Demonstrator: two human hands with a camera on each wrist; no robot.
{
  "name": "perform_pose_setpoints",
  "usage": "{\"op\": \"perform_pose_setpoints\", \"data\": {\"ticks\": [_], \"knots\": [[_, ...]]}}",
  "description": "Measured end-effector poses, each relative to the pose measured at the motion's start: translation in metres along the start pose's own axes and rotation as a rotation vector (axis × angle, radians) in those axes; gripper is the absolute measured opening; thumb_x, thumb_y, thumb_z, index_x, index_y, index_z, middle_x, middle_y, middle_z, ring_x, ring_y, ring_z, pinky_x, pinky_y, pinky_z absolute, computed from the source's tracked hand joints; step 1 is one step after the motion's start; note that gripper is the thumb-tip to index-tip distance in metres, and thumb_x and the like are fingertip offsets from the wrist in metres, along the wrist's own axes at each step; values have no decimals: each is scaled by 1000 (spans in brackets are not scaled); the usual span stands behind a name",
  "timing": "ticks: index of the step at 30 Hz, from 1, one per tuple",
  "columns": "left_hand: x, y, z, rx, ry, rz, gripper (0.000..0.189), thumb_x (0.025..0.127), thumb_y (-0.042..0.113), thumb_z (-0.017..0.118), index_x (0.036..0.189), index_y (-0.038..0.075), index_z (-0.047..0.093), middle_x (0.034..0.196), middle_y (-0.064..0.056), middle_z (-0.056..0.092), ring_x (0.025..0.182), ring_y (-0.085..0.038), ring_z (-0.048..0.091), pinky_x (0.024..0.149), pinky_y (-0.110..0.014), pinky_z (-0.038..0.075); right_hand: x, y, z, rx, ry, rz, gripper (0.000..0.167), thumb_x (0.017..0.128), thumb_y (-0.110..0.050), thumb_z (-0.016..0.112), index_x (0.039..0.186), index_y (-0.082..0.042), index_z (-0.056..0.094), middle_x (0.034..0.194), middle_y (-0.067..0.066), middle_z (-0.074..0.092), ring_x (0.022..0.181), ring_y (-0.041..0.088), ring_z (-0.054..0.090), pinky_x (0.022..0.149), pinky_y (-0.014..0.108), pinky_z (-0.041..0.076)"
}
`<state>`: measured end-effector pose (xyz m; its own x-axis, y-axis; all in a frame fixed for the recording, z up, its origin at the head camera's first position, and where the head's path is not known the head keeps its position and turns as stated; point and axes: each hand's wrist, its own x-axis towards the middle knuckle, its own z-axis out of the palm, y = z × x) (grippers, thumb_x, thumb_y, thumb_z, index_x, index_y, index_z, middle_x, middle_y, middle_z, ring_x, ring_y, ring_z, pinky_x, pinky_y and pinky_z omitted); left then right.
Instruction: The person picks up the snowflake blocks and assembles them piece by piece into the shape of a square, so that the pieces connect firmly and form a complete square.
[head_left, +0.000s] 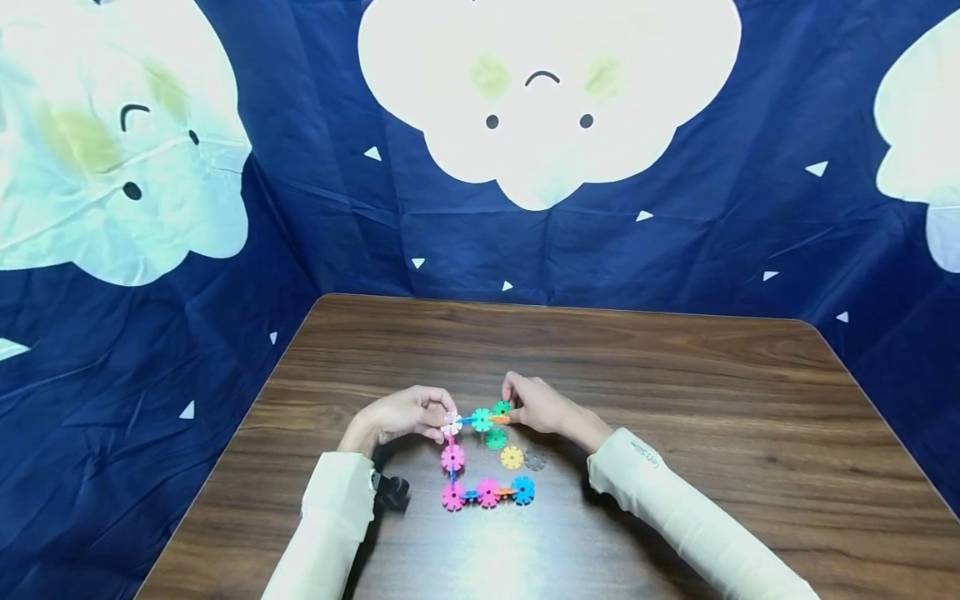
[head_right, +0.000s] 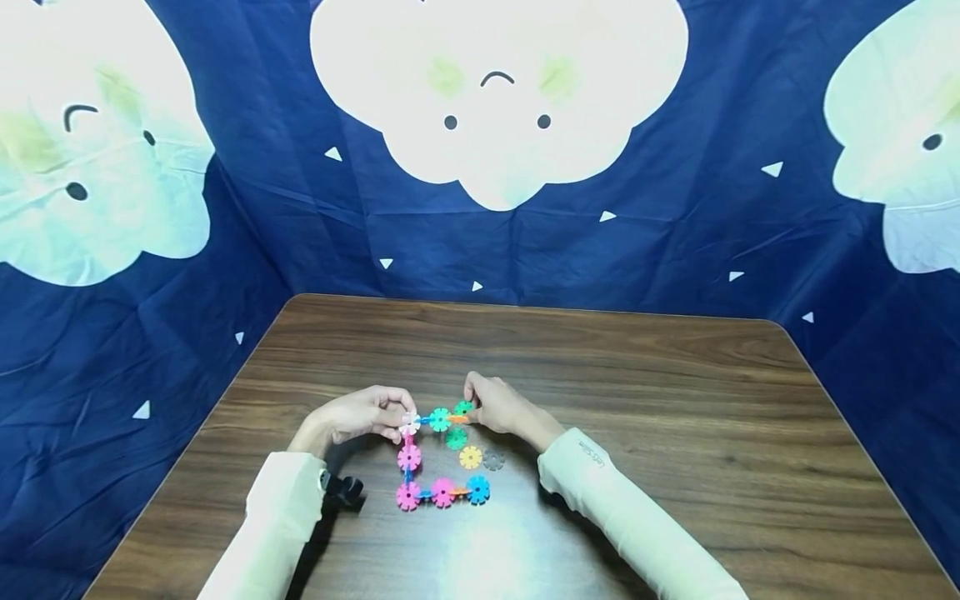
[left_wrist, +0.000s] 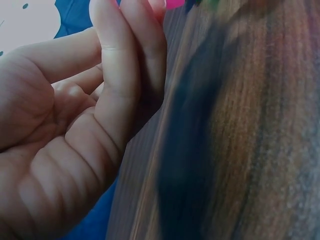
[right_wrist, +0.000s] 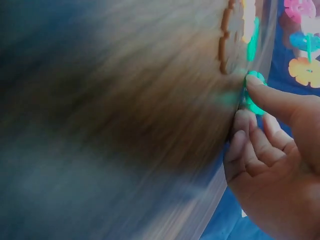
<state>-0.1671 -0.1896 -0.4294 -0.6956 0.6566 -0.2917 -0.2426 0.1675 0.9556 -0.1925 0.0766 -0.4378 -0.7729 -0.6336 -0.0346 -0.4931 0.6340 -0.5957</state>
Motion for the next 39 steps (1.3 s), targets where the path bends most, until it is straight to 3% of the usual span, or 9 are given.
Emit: {"op": "perform_pose_setpoints", "data": {"ticks": [5,9,14,19,25,32,39], "knots": [[1,-1,-2,14,-39,47,9,94,-3,51,98,2,57,82,1,64,74,-7,62,71,-23,57,-7,6,-7,119,15,30,16,90,-11,66,97,-8,52,75,-2,60,65,12,57,59,23,47],[2,0,-1,18,8,3,8,92,-5,51,99,-2,55,80,0,61,72,-8,61,70,-23,57,-16,11,-14,240,3,34,15,92,-9,63,105,-7,57,79,4,65,68,18,62,60,27,52],[4,-1,0,36,57,-31,9,92,-7,50,101,-10,52,79,-2,60,71,-9,60,70,-24,58,-26,10,-22,433,-18,68,14,93,-9,60,107,-6,58,85,15,66,74,31,64,65,41,56],[6,-1,0,40,72,-45,7,91,-7,52,98,-7,53,77,-2,60,70,-9,60,69,-25,58,-31,8,-21,560,-22,72,18,92,-9,61,107,0,56,85,18,66,76,38,62,61,38,52],[5,1,0,44,62,-42,6,92,-5,52,98,-5,54,77,-1,61,70,-10,61,70,-25,58,-35,6,-15,629,15,122,18,90,-8,62,104,2,54,84,22,66,70,32,61,54,30,48],[5,2,1,45,55,-42,8,93,-5,50,99,-8,53,77,-1,60,70,-10,60,70,-25,58,-38,4,-13,645,33,155,16,91,-10,62,103,-3,54,85,23,66,68,28,60,52,37,50],[6,0,2,44,56,-46,6,92,-6,51,98,-7,53,78,-2,61,70,-9,61,69,-24,58,-38,5,-11,656,33,152,18,90,-10,63,103,-1,54,83,18,68,68,26,62,53,32,49]]}}
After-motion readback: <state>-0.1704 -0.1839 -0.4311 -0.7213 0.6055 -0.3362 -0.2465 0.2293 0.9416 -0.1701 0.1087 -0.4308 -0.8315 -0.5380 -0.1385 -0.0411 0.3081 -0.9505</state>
